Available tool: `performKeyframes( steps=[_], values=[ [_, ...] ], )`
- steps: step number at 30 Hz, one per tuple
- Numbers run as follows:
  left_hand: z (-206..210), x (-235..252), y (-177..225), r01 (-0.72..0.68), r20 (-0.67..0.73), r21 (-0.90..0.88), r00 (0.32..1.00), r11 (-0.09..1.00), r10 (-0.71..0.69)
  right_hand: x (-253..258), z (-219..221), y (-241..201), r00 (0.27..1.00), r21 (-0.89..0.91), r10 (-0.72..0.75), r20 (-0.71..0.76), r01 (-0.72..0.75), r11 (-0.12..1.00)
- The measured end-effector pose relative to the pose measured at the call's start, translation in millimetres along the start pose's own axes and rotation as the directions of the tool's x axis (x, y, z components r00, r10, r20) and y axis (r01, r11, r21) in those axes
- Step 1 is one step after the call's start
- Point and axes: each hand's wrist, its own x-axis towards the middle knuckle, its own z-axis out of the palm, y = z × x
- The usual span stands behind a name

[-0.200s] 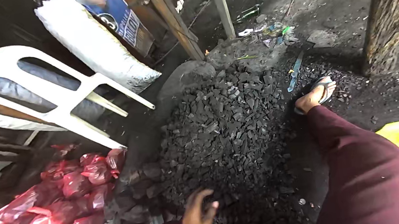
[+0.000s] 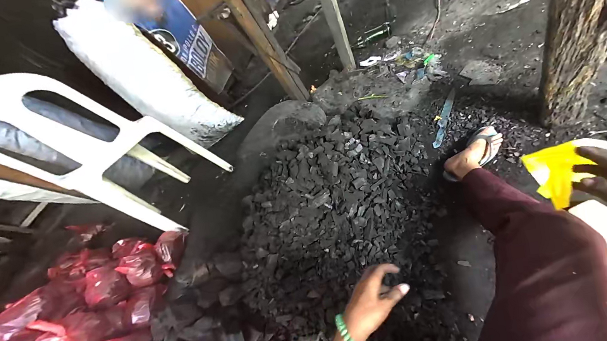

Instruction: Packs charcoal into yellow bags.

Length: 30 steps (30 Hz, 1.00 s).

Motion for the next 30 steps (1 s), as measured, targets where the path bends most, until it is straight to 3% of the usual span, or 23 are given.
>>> performKeyframes(
  steps=[1, 2, 3, 5, 7, 10, 13, 16, 18, 20, 23, 25, 27, 30],
  values=[
    [7, 9, 6, -0.019, 0.021, -0.058, 1.0, 0.998, 0.021, 47, -28, 101, 0.915, 0.068, -0.374, 0.153, 0.368, 0.927],
    [12, 15, 12, -0.03, 0.022, -0.134, 0.999, 0.991, 0.033, 78, -31, 156, 0.87, 0.127, -0.467, 0.158, 0.451, 0.883],
    [17, 20, 17, -0.028, 0.008, -0.232, 0.999, 0.972, 0.031, 90, -21, 180, 0.866, 0.152, -0.472, 0.167, 0.45, 0.88],
    [22, 24, 24, -0.008, -0.03, -0.466, 1.0, 0.885, -0.007, 77, 12, 177, 0.855, 0.205, -0.45, 0.258, 0.406, 0.89],
    [19, 28, 22, 0.057, -0.006, -0.632, 0.997, 0.773, -0.079, 59, 44, 174, 0.791, 0.281, -0.474, 0.386, 0.389, 0.877],
    [12, 28, 17, 0.147, 0.01, -0.785, 0.974, 0.602, -0.225, 34, 78, 182, 0.662, 0.306, -0.503, 0.556, 0.399, 0.864],
    [10, 24, 8, 0.052, -0.147, -0.843, 0.935, 0.535, -0.322, 15, 92, 196, 0.549, 0.291, -0.48, 0.685, 0.397, 0.87],
    [10, 21, -13, -0.053, -0.341, -0.687, 0.904, 0.725, -0.257, 1, 96, 214, 0.463, 0.231, -0.45, 0.764, 0.454, 0.86],
    [7, 18, -25, -0.084, -0.396, -0.506, 0.907, 0.859, -0.144, -2, 91, 216, 0.425, 0.132, -0.359, 0.831, 0.476, 0.87],
    [2, 15, -34, -0.065, -0.361, -0.31, 0.931, 0.948, -0.055, 4, 89, 216, 0.484, 0.058, -0.305, 0.82, 0.46, 0.886],
    [3, 6, -40, -0.033, -0.254, -0.081, 0.967, 0.996, 0.012, 25, 94, 214, 0.661, 0.001, -0.293, 0.69, 0.404, 0.915],
    [7, 3, -42, -0.046, -0.186, 0.012, 0.981, 0.999, 0.047, 43, 106, 215, 0.694, -0.076, -0.244, 0.677, 0.395, 0.915],
    [13, -1, -40, -0.087, -0.137, 0.091, 0.986, 0.992, 0.099, 58, 120, 216, 0.665, -0.172, -0.115, 0.738, 0.35, 0.921],
    [17, -5, -43, -0.156, -0.102, 0.246, 0.977, 0.957, 0.186, 69, 138, 216, 0.548, -0.236, 0.028, 0.836, 0.314, 0.92]
  ],
)
